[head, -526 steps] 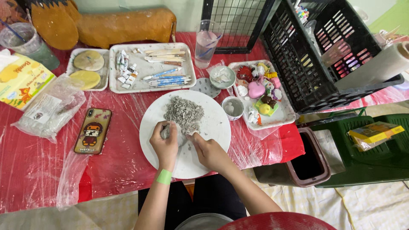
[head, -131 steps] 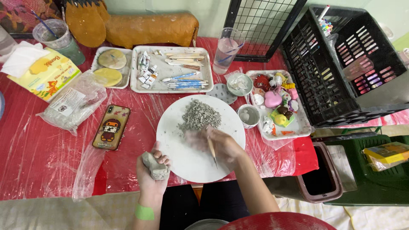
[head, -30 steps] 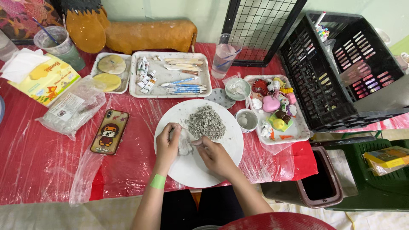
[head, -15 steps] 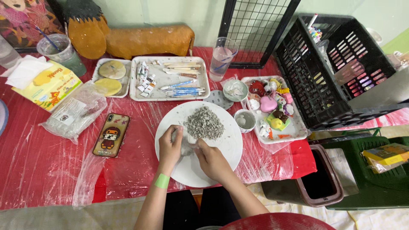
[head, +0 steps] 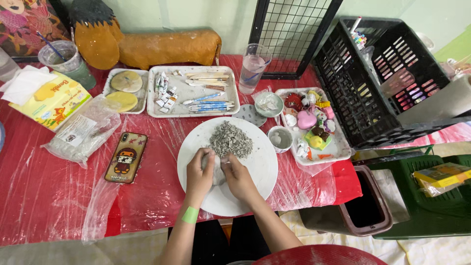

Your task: The person holds a gray clay lump on a white plate and repeatedly scrapes it with a small handheld tool, letting the shavings accumulate in a pile on the plate. They turn the lump and continue scraping and pressing it with their fingers throughout the episode.

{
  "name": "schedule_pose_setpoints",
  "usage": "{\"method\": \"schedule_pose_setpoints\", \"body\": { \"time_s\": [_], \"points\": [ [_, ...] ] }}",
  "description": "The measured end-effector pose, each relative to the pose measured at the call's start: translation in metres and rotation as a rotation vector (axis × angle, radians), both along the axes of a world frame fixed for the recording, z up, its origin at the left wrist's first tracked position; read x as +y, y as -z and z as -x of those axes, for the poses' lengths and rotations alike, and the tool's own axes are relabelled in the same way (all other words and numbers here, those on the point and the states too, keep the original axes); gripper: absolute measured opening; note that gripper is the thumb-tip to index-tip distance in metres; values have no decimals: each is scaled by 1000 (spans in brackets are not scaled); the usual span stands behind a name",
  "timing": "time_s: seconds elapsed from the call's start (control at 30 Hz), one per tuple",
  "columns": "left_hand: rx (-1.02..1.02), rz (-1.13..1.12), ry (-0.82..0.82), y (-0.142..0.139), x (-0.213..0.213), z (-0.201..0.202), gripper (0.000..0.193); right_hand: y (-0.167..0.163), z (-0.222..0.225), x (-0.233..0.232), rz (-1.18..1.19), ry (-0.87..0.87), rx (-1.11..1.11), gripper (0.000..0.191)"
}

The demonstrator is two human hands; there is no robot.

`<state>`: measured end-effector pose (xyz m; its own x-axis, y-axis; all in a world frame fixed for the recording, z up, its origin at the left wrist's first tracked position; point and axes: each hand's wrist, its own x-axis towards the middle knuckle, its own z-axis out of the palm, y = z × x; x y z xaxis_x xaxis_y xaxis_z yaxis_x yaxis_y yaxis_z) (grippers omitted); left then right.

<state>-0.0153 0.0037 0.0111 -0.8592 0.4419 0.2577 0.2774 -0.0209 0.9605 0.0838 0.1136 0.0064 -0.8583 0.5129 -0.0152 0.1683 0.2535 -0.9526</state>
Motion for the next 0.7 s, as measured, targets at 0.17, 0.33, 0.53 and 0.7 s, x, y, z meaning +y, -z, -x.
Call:
{"method": "schedule_pose_setpoints", "body": {
  "time_s": [0.17, 0.33, 0.53, 0.7],
  "points": [
    [-106, 56, -7, 0, 0, 1, 27, -13, -29, 16, -39, -81, -37, 12],
    [-80, -39, 23, 0, 2, 0, 26, -29, -46, 13, -28, -213, -4, 8],
    [-69, 46, 74, -3, 0, 5, 26, -23, -30, -6, -179, -109, -14, 10],
    [5, -30, 63, 2, -2, 3, 27, -9, -29, -5, -184, -43, 217, 17]
  ]
}}
